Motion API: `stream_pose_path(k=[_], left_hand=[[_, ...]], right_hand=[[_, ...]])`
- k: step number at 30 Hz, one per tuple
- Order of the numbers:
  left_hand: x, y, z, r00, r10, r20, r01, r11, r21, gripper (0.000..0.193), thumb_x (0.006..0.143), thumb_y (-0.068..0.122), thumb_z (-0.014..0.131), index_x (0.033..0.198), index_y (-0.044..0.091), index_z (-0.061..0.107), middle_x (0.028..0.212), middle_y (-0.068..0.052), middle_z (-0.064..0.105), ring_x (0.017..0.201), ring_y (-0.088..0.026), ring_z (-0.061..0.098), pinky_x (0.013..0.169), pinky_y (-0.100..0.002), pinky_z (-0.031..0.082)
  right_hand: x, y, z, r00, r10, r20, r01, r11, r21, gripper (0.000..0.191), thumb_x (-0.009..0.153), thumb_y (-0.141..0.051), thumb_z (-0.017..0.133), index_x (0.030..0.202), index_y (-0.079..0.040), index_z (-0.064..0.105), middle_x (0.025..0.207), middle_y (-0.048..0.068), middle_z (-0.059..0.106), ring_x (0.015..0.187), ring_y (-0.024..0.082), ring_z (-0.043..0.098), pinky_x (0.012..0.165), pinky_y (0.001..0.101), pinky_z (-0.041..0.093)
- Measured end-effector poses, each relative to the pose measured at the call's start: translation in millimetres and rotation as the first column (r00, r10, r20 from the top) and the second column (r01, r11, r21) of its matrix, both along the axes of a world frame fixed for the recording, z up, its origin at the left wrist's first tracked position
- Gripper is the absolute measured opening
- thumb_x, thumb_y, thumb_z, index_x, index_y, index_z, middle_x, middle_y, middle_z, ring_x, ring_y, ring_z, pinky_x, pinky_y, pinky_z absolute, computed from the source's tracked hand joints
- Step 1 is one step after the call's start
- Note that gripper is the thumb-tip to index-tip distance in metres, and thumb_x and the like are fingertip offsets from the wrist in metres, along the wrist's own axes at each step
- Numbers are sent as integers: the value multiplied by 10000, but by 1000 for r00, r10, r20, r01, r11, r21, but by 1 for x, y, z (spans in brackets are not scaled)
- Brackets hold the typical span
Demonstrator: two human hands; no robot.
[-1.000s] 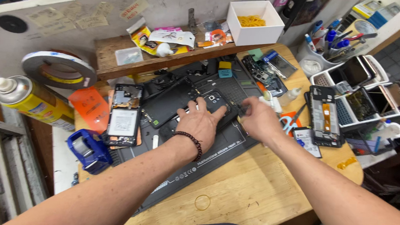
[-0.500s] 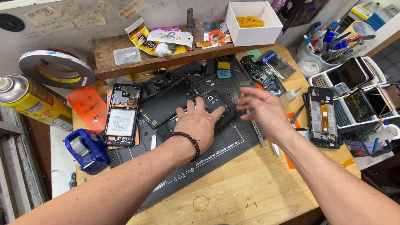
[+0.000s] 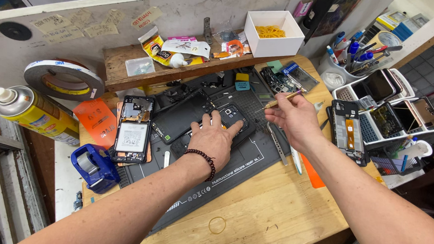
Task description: The person reassembles a disassembled smartphone on a workbench, using a screwdriver to fasten screws and aligning internal components. After closing the device, they connect a charging cable to test the phone's functionality.
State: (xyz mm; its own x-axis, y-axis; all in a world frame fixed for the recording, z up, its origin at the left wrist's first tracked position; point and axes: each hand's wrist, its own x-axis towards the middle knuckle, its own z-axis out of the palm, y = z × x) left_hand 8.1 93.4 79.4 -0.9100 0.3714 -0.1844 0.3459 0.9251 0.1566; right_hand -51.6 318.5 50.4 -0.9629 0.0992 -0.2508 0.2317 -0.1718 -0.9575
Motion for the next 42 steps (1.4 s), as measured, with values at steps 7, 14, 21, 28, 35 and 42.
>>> stream_pose_path(k=[7, 14, 21, 28, 35, 42], left_hand=[[3, 4, -1, 1000, 18, 2, -18, 1000, 6, 641, 910, 130, 575, 1508, 331, 462, 1377, -242, 442, 1222, -409, 483, 950, -594, 427], [5, 3, -2, 998, 12, -53, -11, 999, 30, 613, 900, 143, 584, 1479, 321, 491, 1377, -267, 435, 1212, -427, 486, 933, -612, 428], [5, 3, -2, 1000, 11, -25, -10, 1000, 20, 625, 905, 143, 585, 1496, 316, 477, 1376, -262, 440, 1224, -421, 487, 943, -603, 430], [5, 3, 0, 1000, 3, -13, -3, 1000, 2, 629, 917, 140, 575, 1509, 319, 462, 1389, -271, 426, 1234, -421, 480, 957, -602, 423], [5, 2, 3, 1000, -3, -7, 3, 1000, -4, 636, 911, 129, 575, 1511, 309, 463, 1393, -282, 422, 1229, -422, 480, 966, -603, 414], [8, 1, 1, 999, 2, -36, -1, 1000, 14, 612, 913, 147, 571, 1497, 305, 480, 1379, -272, 434, 1212, -418, 484, 954, -603, 416]], right_hand=[[16, -24, 9, 972, 45, -231, 29, 951, 308, 583, 927, 19, 632, 1412, -75, 322, 1017, 145, 711, 903, 184, 740, 734, 310, 654], [17, -36, 9, 941, 159, -299, -9, 894, 447, 557, 946, 55, 604, 1435, -68, 365, 1060, 142, 703, 942, 184, 756, 764, 299, 663], [15, -36, 5, 944, 156, -290, -9, 892, 453, 549, 950, 55, 599, 1430, -68, 363, 1059, 137, 711, 946, 178, 756, 777, 296, 659], [16, -38, 9, 934, 213, -289, -40, 862, 506, 523, 952, 44, 597, 1413, -67, 376, 1054, 127, 722, 959, 178, 761, 798, 298, 663], [24, -42, 23, 852, 392, -346, -48, 718, 694, 452, 936, -2, 625, 1347, -91, 459, 992, 92, 765, 917, 168, 787, 788, 325, 629], [31, -47, 42, 780, 535, -325, 95, 412, 906, 411, 905, -142, 757, 1263, -125, 557, 919, 121, 747, 808, 314, 738, 700, 412, 578]])
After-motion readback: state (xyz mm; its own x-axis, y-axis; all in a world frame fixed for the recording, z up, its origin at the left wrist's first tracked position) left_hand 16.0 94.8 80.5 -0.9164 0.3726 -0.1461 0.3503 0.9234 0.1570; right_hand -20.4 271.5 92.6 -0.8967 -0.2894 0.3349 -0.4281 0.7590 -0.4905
